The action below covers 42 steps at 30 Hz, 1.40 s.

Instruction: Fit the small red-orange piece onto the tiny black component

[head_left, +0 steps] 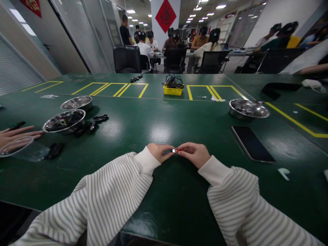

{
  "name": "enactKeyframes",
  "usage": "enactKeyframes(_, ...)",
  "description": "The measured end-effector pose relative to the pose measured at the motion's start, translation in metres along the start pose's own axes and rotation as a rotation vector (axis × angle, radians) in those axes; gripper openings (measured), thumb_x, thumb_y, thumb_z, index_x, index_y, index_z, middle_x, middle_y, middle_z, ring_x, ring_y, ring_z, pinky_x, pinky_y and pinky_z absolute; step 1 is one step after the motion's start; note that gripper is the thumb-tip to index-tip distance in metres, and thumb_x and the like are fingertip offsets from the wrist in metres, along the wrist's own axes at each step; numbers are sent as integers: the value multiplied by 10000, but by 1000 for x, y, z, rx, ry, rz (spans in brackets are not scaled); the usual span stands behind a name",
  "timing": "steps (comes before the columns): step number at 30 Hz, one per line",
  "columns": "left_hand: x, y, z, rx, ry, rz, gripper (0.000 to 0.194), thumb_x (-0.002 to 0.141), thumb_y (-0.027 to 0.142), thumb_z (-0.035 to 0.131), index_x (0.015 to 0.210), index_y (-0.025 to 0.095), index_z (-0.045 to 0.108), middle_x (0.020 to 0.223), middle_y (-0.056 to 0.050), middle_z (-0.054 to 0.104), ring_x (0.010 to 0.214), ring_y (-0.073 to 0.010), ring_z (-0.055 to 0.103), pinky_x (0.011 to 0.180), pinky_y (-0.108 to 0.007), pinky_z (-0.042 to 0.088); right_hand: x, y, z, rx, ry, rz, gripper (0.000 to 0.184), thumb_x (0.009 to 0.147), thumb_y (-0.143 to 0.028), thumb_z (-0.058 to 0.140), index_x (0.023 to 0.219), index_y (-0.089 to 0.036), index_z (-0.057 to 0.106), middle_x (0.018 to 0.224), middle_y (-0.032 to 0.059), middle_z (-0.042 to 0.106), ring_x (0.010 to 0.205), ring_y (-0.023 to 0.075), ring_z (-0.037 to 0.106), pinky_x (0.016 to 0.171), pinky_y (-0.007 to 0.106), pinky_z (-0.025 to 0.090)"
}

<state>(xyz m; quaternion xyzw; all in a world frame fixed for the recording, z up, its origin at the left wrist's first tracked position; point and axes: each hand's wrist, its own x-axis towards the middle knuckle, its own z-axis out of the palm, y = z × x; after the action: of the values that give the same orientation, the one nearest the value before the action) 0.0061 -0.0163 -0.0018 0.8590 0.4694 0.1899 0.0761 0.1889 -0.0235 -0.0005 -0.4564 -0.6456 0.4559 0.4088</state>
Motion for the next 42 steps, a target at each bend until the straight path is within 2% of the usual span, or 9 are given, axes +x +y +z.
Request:
enactKeyframes(12,-4,-1,1,-42,147,115,272,745,380,457,882,220,628,379,65,435,329,-30,377,384,-139,265,1,-1,-2,15,-7,29,193,574,-267,663,729,-153,656,699,48,663,635,168,618,617,300,516)
enactKeyframes(17,-3,-2,3,-43,197,119,280,744,388,458,874,210,630,376,65,435,324,-27,372,376,-137,259,0,-3,-2,50,-3,8,190,570,-251,667,735,-156,663,711,51,664,644,170,617,600,291,515)
enactKeyframes(21,-3,-2,2,-34,185,102,281,740,389,462,860,203,635,378,61,444,327,-28,381,371,-140,250,0,-2,-3,46,19,-37,159,580,-241,664,723,-171,673,686,43,656,614,154,607,567,272,511)
enactKeyframes(25,-4,-2,1,-35,178,103,285,740,392,463,873,204,631,394,58,467,339,-29,397,380,-141,257,0,-3,-4,57,-15,-55,158,587,-246,661,729,-180,680,673,38,648,576,141,595,541,265,507)
enactKeyframes(33,-3,-1,0,10,176,153,284,757,385,437,878,211,626,391,58,468,348,-33,416,380,-146,262,0,-6,0,73,51,7,149,569,-250,670,692,-168,678,635,37,645,550,140,589,538,271,505)
enactKeyframes(36,-4,-1,1,8,181,159,284,757,384,438,878,209,627,393,57,472,347,-32,417,380,-146,265,0,-6,1,59,66,-12,142,577,-252,663,693,-172,678,643,38,646,553,138,589,539,270,509)
enactKeyframes(42,-4,-3,2,4,177,154,297,756,394,434,880,206,628,394,55,475,351,-31,420,380,-145,263,-2,-4,1,41,44,6,192,584,-303,654,721,-170,679,688,53,652,597,166,605,475,265,521)
